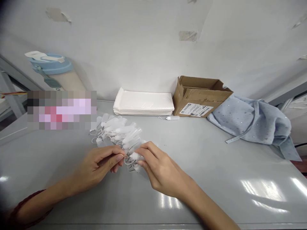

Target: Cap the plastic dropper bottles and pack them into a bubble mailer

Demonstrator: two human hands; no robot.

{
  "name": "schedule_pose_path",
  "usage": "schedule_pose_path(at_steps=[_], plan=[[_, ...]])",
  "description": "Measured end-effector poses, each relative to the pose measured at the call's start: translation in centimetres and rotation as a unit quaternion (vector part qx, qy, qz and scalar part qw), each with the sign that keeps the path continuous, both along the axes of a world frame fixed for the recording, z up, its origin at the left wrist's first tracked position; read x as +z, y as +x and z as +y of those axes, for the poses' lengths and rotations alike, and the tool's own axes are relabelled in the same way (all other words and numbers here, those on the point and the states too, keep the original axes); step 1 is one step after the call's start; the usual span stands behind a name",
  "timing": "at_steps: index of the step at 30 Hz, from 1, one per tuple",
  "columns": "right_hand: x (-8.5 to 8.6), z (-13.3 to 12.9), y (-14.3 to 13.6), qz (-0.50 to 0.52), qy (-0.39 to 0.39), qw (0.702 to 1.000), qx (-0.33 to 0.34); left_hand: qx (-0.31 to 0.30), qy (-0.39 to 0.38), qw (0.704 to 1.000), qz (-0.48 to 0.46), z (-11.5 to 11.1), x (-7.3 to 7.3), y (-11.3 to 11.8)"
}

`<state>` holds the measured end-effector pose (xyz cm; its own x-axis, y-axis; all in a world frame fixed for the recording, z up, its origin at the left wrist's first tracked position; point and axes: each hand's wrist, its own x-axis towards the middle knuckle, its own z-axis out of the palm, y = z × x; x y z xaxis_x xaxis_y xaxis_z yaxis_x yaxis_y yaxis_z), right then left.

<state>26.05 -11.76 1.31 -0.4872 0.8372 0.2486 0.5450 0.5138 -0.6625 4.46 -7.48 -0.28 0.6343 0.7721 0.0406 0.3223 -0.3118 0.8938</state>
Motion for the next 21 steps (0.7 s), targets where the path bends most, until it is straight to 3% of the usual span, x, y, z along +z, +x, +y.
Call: schedule_pose_path(at_steps=[21], plan=[[0.13, -0.16, 0.19, 0.003, -0.016, 1.0, 0.013, -0.007, 0.017, 1.0, 0.001, -0.14, -0.06, -0.09]])
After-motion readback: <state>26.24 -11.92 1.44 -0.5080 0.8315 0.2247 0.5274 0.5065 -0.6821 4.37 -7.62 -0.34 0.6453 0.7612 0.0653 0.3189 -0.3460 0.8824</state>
